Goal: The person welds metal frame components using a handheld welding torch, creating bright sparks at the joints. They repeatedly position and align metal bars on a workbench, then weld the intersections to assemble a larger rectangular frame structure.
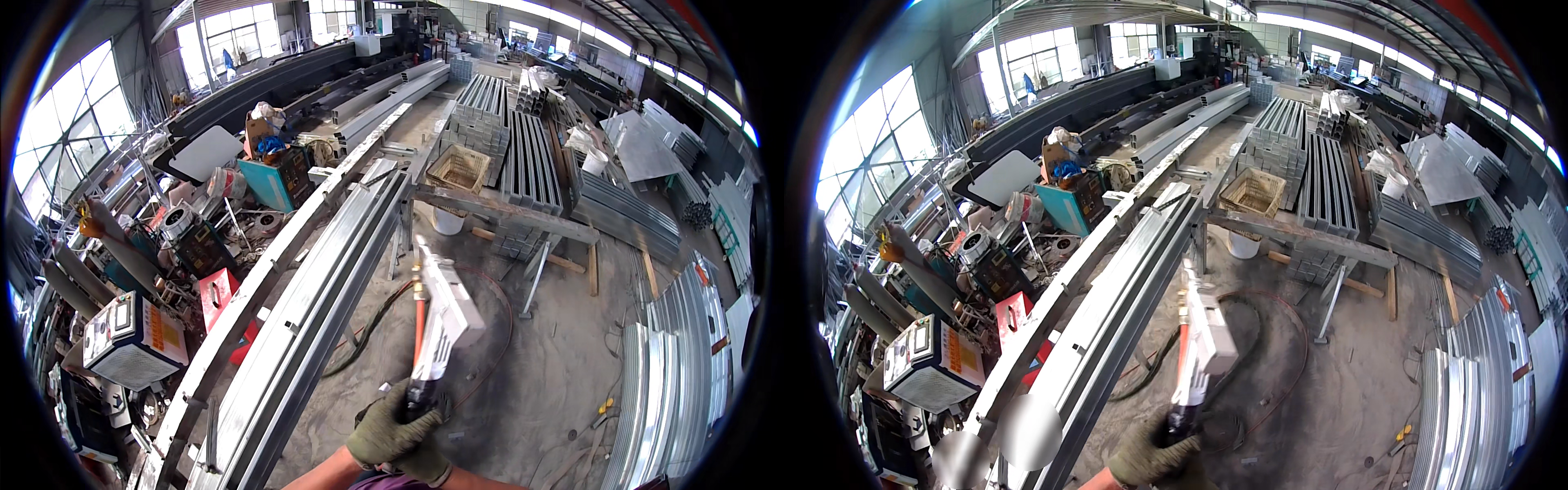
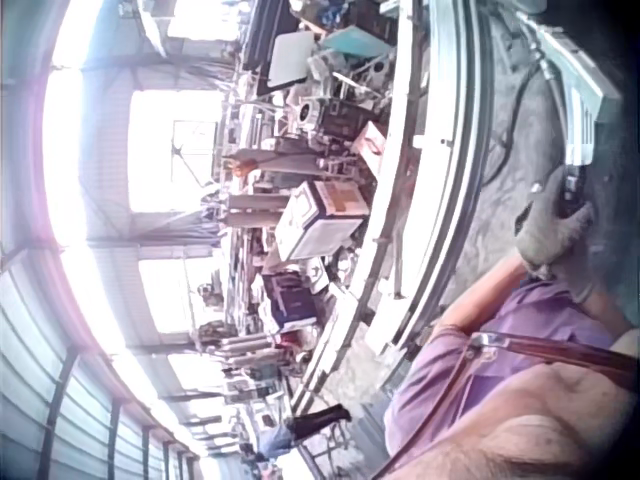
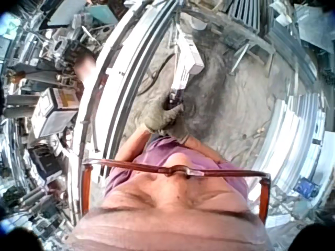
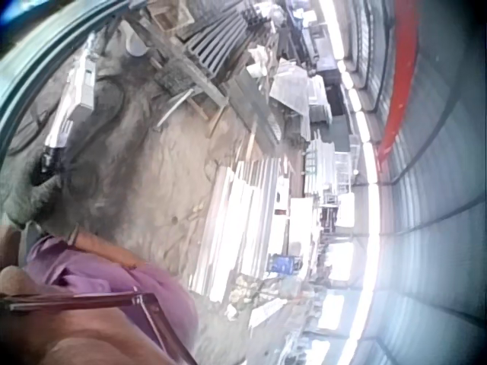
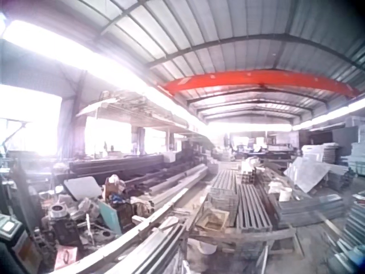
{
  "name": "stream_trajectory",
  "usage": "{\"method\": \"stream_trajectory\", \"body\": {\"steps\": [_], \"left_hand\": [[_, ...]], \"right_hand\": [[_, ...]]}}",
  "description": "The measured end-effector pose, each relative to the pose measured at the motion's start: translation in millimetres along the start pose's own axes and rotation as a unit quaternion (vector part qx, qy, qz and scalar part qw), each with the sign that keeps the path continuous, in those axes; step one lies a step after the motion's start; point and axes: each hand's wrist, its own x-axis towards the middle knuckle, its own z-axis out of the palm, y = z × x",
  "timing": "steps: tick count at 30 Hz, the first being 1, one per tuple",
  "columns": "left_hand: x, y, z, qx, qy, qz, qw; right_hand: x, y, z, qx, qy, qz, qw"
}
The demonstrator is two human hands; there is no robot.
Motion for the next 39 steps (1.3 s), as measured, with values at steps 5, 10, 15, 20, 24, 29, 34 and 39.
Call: {"method": "stream_trajectory", "body": {"steps": [5,10,15,20,24,29,34,39], "left_hand": [[62.9,38.3,-62.4,0.0,0.058,0.22,0.974],[105.9,146.8,-112.0,-0.096,0.138,0.411,0.896],[181.2,198.5,-113.2,-0.05,0.04,0.52,0.852],[285.8,221.9,-80.6,-0.01,-0.007,0.53,0.848],[382.9,240.0,-37.0,0.028,0.0,0.517,0.855],[475.2,274.2,5.7,0.077,0.018,0.505,0.859],[520.2,294.8,28.5,0.122,0.083,0.466,0.873],[569.7,204.3,35.3,0.13,0.198,0.231,0.944]], "right_hand": [[88.4,47.8,-42.3,0.213,0.105,0.214,0.948],[173.4,60.5,-88.7,0.397,0.226,0.369,0.81],[216.6,114.2,-120.9,0.378,0.268,0.362,0.809],[274.1,199.4,-174.3,0.383,0.288,0.367,0.797],[336.1,280.3,-236.0,0.376,0.27,0.365,0.808],[430.9,364.2,-320.9,0.381,0.232,0.347,0.825],[522.6,441.9,-404.2,0.373,0.185,0.39,0.821],[576.6,541.7,-475.9,0.334,0.236,0.411,0.815]]}}
